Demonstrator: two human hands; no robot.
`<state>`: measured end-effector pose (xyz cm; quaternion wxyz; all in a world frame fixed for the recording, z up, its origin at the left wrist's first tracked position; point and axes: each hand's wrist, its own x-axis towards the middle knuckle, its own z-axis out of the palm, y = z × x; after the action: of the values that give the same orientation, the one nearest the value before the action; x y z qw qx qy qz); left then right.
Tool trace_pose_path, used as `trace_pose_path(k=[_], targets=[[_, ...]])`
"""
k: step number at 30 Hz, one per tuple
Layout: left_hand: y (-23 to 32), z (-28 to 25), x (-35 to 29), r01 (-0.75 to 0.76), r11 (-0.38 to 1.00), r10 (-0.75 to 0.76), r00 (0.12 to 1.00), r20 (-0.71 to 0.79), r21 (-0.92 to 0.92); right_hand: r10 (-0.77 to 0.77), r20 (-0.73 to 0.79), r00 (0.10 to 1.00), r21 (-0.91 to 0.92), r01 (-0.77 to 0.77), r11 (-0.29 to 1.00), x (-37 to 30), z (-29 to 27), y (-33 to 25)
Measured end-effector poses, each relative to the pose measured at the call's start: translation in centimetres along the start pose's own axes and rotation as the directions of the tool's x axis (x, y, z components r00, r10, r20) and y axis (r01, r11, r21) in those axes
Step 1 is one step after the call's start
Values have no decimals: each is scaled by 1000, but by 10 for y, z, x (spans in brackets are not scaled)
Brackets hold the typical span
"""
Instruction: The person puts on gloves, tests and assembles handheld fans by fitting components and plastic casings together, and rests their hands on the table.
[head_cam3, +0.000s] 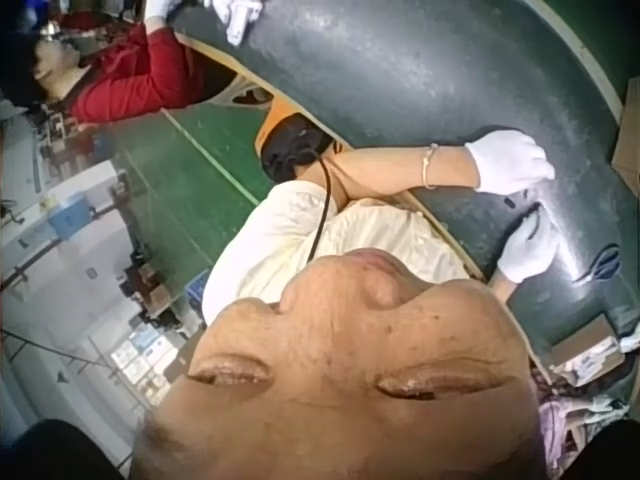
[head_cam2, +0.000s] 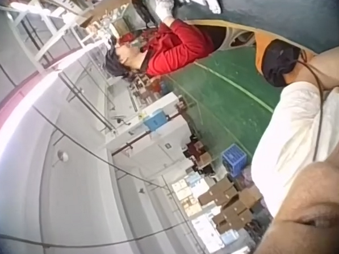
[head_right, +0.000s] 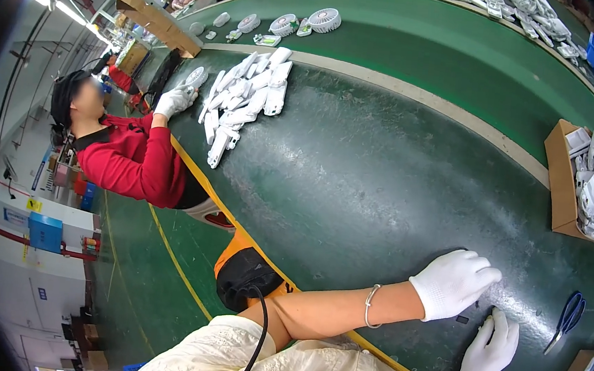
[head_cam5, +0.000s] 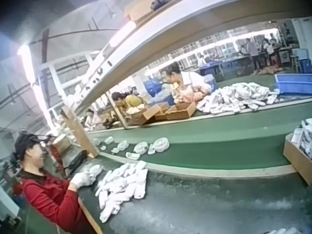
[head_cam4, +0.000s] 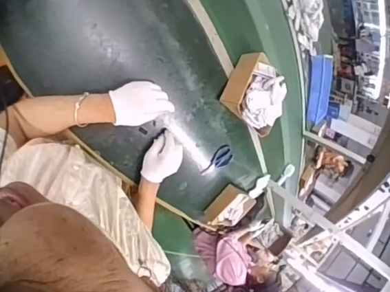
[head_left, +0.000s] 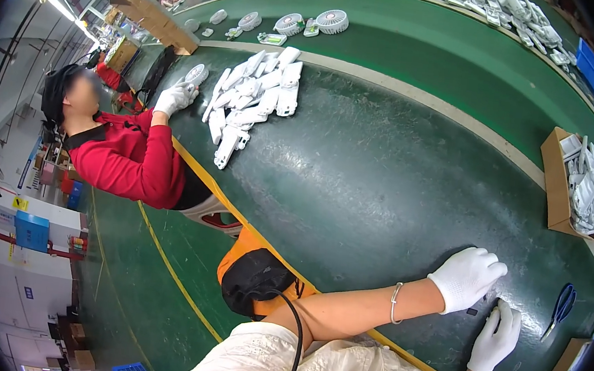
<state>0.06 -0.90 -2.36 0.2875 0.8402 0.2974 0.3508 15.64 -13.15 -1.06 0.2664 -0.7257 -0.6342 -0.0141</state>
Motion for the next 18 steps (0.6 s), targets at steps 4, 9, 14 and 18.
trace_pose_path(k=[4, 9, 14, 18], targets=[[1, -2, 1, 5, 1000, -5, 1000, 15, -6, 17, 4, 1000, -7, -17, 1000, 0, -1, 0], [0, -3, 1, 14, 1000, -14, 999, 36, -10, 35, -5, 999, -38, -35, 999, 2, -1, -6], [2, -4, 2, 1, 1000, 0, 999, 34, -19, 51, 25, 998, -38, -50, 998, 1, -5, -3], [3, -4, 1, 4, 1000, -4, 999, 42, -18, 36, 32, 999, -18, -35, 999, 3, -7, -5]])
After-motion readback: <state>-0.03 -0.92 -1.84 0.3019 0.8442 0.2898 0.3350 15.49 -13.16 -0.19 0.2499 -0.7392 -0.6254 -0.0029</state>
